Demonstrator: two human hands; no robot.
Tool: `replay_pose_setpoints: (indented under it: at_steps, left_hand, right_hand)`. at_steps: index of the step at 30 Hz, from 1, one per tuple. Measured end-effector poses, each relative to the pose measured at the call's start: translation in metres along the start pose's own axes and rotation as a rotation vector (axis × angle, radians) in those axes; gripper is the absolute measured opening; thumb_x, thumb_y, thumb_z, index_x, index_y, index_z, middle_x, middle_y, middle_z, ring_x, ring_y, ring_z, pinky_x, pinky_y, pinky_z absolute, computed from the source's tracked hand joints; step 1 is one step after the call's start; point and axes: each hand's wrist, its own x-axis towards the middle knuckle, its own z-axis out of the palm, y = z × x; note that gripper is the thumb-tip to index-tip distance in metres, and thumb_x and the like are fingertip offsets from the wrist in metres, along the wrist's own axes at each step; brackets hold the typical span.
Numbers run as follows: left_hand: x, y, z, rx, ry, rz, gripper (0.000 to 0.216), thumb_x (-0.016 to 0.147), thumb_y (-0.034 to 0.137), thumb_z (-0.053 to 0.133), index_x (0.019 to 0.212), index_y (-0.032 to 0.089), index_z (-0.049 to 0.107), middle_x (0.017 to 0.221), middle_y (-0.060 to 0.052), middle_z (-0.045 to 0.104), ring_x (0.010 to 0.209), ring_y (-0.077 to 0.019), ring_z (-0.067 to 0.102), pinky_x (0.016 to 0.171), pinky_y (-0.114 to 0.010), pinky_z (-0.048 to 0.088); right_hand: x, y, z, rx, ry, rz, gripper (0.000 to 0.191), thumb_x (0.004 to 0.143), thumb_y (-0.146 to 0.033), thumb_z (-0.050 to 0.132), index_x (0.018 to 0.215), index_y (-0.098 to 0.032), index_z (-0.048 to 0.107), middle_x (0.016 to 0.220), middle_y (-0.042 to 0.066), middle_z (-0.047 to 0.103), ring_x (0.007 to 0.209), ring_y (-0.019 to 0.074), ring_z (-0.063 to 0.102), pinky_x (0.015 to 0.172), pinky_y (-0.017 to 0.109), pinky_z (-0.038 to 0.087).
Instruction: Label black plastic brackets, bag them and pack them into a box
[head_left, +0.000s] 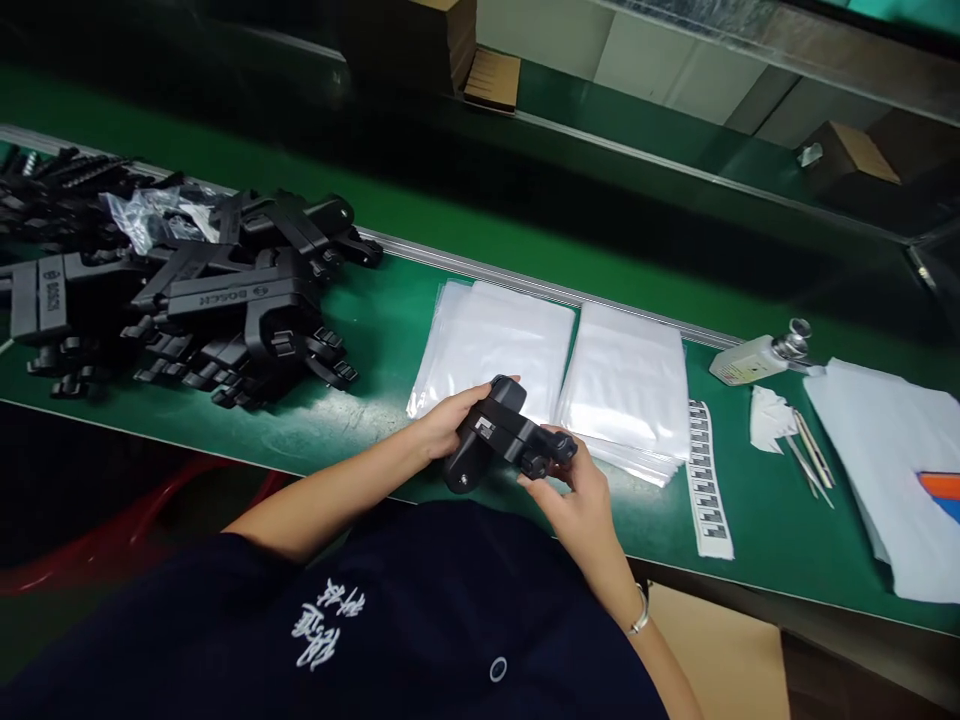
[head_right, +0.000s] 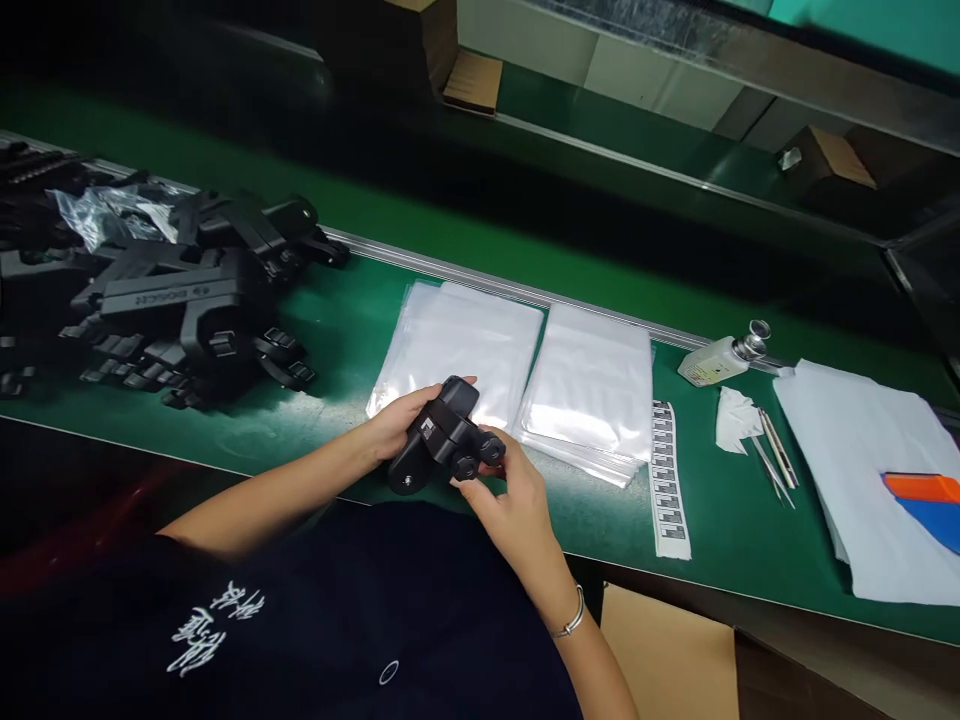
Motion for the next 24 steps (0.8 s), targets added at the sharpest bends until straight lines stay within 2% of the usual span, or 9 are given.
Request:
replay_pose_setpoints:
  at_steps: [3,7,10,12,14,16,19,22,24]
  left_hand:
    - [0.001,-0.001,0.002,0.034,0.008,0.003,0.044,0.093,0.033,0.049,0.134,0.018,0.056,0.086,-0.004,0.071,0.073,-0.0156,0.065,0.072,-0.025,0.052]
    - [0.0,-0.001,0.004,0.169,0.054,0.131,0.045,0.092,0.035,0.051,0.135,0.02,0.054,0.098,-0.004,0.068,0.075,-0.0143,0.061,0.072,-0.025,0.051]
    - [-0.005,0.0,0.007,0.43,0.075,0.301,0.051,0.091,0.042,0.051,0.137,0.022,0.05,0.119,-0.006,0.062,0.094,-0.0183,0.06,0.085,-0.028,0.048]
    - [-0.011,0.002,0.011,0.657,0.067,0.407,0.055,0.091,0.048,0.05,0.14,0.023,0.046,0.134,-0.007,0.054,0.114,-0.0231,0.054,0.1,-0.032,0.041]
    - [-0.017,0.004,0.016,0.854,0.049,0.453,0.059,0.092,0.051,0.047,0.143,0.022,0.042,0.144,-0.008,0.046,0.127,-0.0269,0.045,0.109,-0.036,0.033]
    - [-0.021,0.006,0.021,0.972,0.035,0.438,0.062,0.093,0.052,0.043,0.146,0.02,0.037,0.147,-0.01,0.042,0.131,-0.029,0.041,0.112,-0.039,0.029]
    - [-0.023,0.009,0.026,1.034,0.023,0.383,0.064,0.094,0.052,0.039,0.148,0.018,0.032,0.146,-0.011,0.043,0.13,-0.0285,0.043,0.112,-0.04,0.03]
    - [-0.021,0.008,0.029,1.053,0.014,0.322,0.064,0.093,0.051,0.039,0.147,0.017,0.032,0.144,-0.01,0.045,0.13,-0.0272,0.043,0.11,-0.038,0.032]
    - [-0.018,0.007,0.03,1.046,0.01,0.299,0.064,0.092,0.052,0.042,0.145,0.017,0.035,0.145,-0.01,0.044,0.132,-0.0272,0.041,0.11,-0.036,0.032]
  right_hand:
    - [-0.001,-0.002,-0.002,-0.014,-0.007,0.027,0.047,0.078,-0.034,0.07,0.122,-0.026,0.055,0.108,0.005,0.067,0.085,0.0194,0.066,0.081,0.037,0.058]
    - [0.001,0.008,-0.011,0.221,-0.089,0.108,0.057,0.078,-0.048,0.07,0.126,-0.026,0.05,0.114,0.007,0.063,0.089,0.0208,0.067,0.078,0.035,0.057]
    - [0.005,0.017,-0.02,0.426,-0.099,0.239,0.059,0.077,-0.058,0.067,0.122,-0.023,0.054,0.104,0.007,0.065,0.083,0.0201,0.069,0.07,0.031,0.058]
    - [0.009,0.023,-0.026,0.511,-0.107,0.377,0.061,0.073,-0.062,0.069,0.118,-0.022,0.057,0.097,0.006,0.066,0.079,0.0201,0.069,0.062,0.029,0.058]
    - [0.012,0.029,-0.031,0.554,-0.127,0.472,0.063,0.068,-0.062,0.072,0.115,-0.022,0.061,0.094,0.006,0.066,0.077,0.0205,0.069,0.058,0.028,0.057]
    - [0.014,0.034,-0.035,0.565,-0.145,0.498,0.061,0.067,-0.059,0.075,0.114,-0.022,0.063,0.093,0.006,0.068,0.077,0.0207,0.069,0.06,0.029,0.057]
    - [0.015,0.041,-0.042,0.524,-0.16,0.443,0.054,0.07,-0.057,0.074,0.112,-0.022,0.068,0.097,0.006,0.071,0.081,0.0219,0.068,0.067,0.032,0.057]
    - [0.016,0.042,-0.049,0.396,-0.21,0.349,0.045,0.074,-0.053,0.072,0.107,-0.021,0.073,0.102,0.008,0.073,0.095,0.0246,0.067,0.083,0.036,0.054]
    - [0.018,0.04,-0.052,0.333,-0.293,0.324,0.046,0.074,-0.05,0.074,0.109,-0.021,0.072,0.103,0.007,0.073,0.097,0.025,0.066,0.087,0.037,0.053]
